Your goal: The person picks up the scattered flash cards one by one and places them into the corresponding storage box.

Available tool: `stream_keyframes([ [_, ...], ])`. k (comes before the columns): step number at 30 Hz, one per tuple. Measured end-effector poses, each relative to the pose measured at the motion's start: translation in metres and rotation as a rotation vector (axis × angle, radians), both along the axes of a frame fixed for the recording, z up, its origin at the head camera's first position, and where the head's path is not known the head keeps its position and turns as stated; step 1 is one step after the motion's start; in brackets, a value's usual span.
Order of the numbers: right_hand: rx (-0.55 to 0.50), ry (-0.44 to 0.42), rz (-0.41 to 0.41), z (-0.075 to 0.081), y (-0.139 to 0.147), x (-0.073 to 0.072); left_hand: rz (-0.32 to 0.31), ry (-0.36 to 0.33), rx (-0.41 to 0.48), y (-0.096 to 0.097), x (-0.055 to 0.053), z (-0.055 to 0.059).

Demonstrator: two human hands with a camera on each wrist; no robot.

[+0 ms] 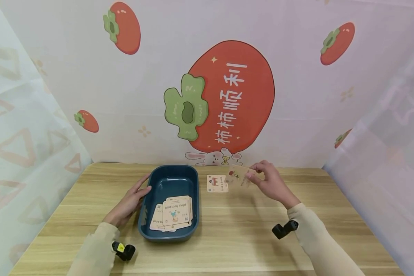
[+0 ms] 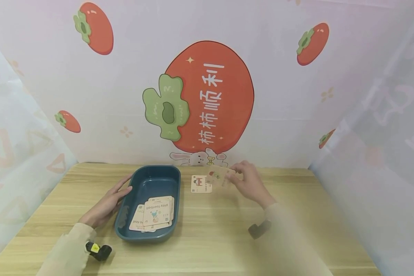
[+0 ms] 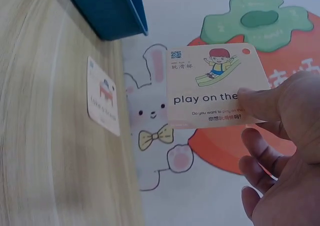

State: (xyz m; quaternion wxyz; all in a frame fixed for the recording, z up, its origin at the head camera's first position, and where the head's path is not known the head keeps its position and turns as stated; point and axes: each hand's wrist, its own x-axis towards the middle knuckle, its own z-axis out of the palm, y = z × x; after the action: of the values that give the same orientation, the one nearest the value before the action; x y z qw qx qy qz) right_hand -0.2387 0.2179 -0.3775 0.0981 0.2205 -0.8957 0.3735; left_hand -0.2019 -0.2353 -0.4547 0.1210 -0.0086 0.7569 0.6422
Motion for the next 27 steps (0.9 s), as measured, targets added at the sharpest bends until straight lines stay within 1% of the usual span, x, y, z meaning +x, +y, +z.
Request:
stream_keyframes([
  [5,-0.003,0.014,0.024,0.003,-0.011,0.005,-0.001,-0.005,0.001,0.001,0.0,0.001],
  [11,0.009,0.036,0.06,-0.001,-0.029,0.011,0.002,-0.008,0.003,0.001,0.001,0.001],
  [18,-0.012,0.052,0.152,0.0,-0.059,0.021,0.002,-0.014,0.001,0.001,0.001,0.001],
  [22,-0.026,0.047,0.186,0.002,-0.076,0.026,0.005,-0.014,0.001,0.001,0.001,0.0],
  [27,-0.046,0.002,0.21,0.005,-0.097,0.032,0.006,-0.014,-0.003,0.0,0.001,0.0],
])
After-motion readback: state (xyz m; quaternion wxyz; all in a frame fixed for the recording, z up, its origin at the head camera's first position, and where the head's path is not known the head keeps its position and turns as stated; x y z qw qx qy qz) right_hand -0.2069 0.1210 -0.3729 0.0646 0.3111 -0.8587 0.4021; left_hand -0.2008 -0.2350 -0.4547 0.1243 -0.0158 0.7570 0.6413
